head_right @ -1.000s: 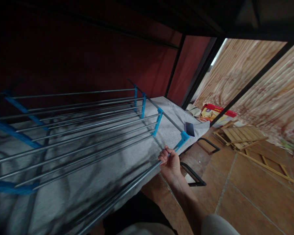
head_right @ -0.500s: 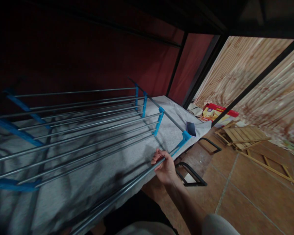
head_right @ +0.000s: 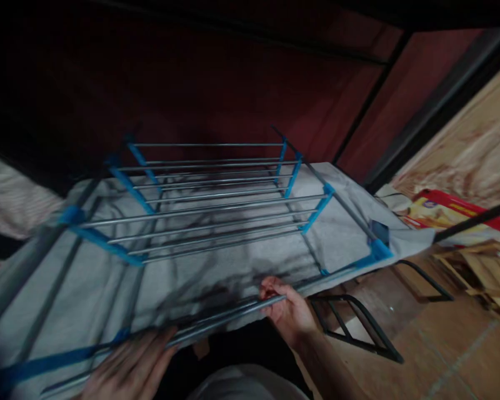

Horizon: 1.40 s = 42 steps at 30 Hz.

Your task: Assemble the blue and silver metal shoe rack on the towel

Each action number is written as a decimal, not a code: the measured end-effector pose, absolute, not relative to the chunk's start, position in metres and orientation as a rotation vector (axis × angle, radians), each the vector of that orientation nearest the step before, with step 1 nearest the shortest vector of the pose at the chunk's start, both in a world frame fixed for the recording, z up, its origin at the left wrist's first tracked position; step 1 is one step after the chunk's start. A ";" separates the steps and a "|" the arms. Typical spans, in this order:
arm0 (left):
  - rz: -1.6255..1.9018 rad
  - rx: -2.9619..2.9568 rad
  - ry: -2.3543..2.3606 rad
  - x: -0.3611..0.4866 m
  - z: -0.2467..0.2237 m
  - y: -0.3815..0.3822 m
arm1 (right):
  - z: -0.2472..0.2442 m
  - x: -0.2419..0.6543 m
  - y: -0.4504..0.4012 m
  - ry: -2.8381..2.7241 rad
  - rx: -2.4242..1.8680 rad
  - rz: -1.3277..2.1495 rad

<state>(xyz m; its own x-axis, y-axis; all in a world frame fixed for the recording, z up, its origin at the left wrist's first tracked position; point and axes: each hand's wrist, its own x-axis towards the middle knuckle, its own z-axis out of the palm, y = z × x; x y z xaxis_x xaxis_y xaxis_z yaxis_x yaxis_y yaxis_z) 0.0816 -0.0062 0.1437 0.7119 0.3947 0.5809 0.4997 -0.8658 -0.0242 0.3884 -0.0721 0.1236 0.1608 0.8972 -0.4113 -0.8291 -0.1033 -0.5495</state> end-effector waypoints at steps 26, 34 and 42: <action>-0.834 -2.745 -1.182 0.087 0.170 -0.027 | 0.110 0.381 -0.080 -0.642 -1.213 1.658; -1.736 -1.792 -1.617 0.037 0.145 -0.037 | 0.113 0.382 -0.078 -0.710 -1.258 1.576; -2.215 -1.812 -2.443 0.031 0.153 0.013 | 0.114 0.382 -0.078 -0.683 -1.272 1.591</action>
<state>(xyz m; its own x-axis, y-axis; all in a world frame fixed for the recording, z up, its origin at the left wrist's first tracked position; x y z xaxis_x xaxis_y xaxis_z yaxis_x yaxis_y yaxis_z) 0.0311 0.0130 0.1531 -0.3926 0.9096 0.1360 0.2243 -0.0487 0.9733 0.3825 -0.0783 0.1137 -0.0041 0.9114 -0.4114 -0.3292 -0.3897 -0.8601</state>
